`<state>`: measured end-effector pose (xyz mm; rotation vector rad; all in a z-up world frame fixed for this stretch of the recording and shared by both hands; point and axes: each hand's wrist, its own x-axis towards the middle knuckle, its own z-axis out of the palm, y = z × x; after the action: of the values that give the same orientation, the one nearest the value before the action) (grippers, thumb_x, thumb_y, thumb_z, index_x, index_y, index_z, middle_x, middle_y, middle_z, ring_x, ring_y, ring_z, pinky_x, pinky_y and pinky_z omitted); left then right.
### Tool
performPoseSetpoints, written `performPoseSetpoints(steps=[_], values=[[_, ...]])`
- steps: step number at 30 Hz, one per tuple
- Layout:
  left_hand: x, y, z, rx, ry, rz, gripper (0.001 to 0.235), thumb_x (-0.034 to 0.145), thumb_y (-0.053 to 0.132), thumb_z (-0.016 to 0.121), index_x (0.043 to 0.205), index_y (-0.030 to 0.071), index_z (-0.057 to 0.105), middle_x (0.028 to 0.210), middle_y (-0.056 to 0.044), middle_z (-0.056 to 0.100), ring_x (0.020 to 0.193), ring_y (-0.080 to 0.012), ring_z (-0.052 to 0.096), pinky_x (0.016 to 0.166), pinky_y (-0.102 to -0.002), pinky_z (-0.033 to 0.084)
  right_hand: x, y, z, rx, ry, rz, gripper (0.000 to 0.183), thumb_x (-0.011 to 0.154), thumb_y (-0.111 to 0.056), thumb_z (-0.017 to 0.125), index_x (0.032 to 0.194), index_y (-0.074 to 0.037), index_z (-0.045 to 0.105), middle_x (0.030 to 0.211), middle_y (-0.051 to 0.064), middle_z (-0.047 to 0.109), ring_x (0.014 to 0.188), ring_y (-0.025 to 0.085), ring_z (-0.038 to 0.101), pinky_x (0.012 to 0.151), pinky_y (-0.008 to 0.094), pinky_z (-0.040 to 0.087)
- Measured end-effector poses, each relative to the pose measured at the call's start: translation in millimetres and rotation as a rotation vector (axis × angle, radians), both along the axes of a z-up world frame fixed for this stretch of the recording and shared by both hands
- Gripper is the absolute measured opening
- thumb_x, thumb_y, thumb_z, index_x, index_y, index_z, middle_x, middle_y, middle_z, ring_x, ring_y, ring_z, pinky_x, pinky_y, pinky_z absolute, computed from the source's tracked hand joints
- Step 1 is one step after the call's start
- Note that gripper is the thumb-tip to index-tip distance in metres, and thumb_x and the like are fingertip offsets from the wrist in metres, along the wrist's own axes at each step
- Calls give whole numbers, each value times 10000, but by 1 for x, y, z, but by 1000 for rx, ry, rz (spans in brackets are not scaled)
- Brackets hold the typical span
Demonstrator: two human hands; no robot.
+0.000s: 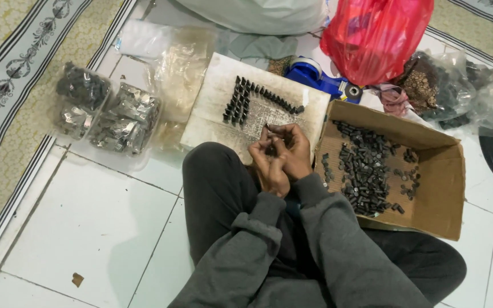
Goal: The person sits on the floor and repeatedly picks up small black plastic components from a cardboard box, joins them by hand, and places the assembled pairs onto a white board. The process continues throughout the clip with no other tools used.
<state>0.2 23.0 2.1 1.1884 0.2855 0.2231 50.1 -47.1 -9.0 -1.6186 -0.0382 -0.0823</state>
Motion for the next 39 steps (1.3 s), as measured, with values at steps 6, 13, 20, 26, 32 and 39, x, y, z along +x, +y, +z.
performPoseSetpoints(steps=[6,13,20,26,32,39], values=[[36,3,-33,167,102,-23,493,752,354,559,1199,226,395,1283,-184,641,1118,-416,642,933,-542,517,41,6,-43,75,-3,49,228,913,161,565,1005,-47,539,1237,223,709,1037,227,723,928,370,590],[63,16,12,151,91,-41,658,638,370,546,1245,151,420,1224,-249,630,1128,-473,622,939,-596,488,75,-1,-54,11,-73,199,217,953,145,524,1018,-59,492,1262,325,643,1157,378,694,940,520,584],[74,19,17,-9,-11,-67,671,671,319,587,1251,79,352,1142,-300,474,1057,-471,532,852,-474,469,91,-4,-71,49,-71,268,201,941,91,551,989,-74,448,1406,384,542,1291,434,579,994,482,535],[82,23,22,-34,-25,-71,689,664,304,595,1253,74,323,1078,-202,387,968,-339,485,844,-448,432,102,-6,-77,58,-47,303,223,932,47,587,958,-94,416,1385,408,524,1232,395,601,931,454,534],[88,24,7,-26,-15,-82,719,640,298,600,1257,66,312,1079,-200,381,952,-332,484,854,-460,461,96,3,-46,17,-22,307,215,914,23,599,943,-101,426,1159,330,615,1082,333,638,879,458,509],[72,19,20,-42,-54,-67,654,709,287,584,1277,66,347,1046,-204,440,872,-362,525,719,-420,304,98,-13,-83,18,-42,254,251,841,131,647,892,-52,482,1051,258,681,982,261,684,797,405,550]])
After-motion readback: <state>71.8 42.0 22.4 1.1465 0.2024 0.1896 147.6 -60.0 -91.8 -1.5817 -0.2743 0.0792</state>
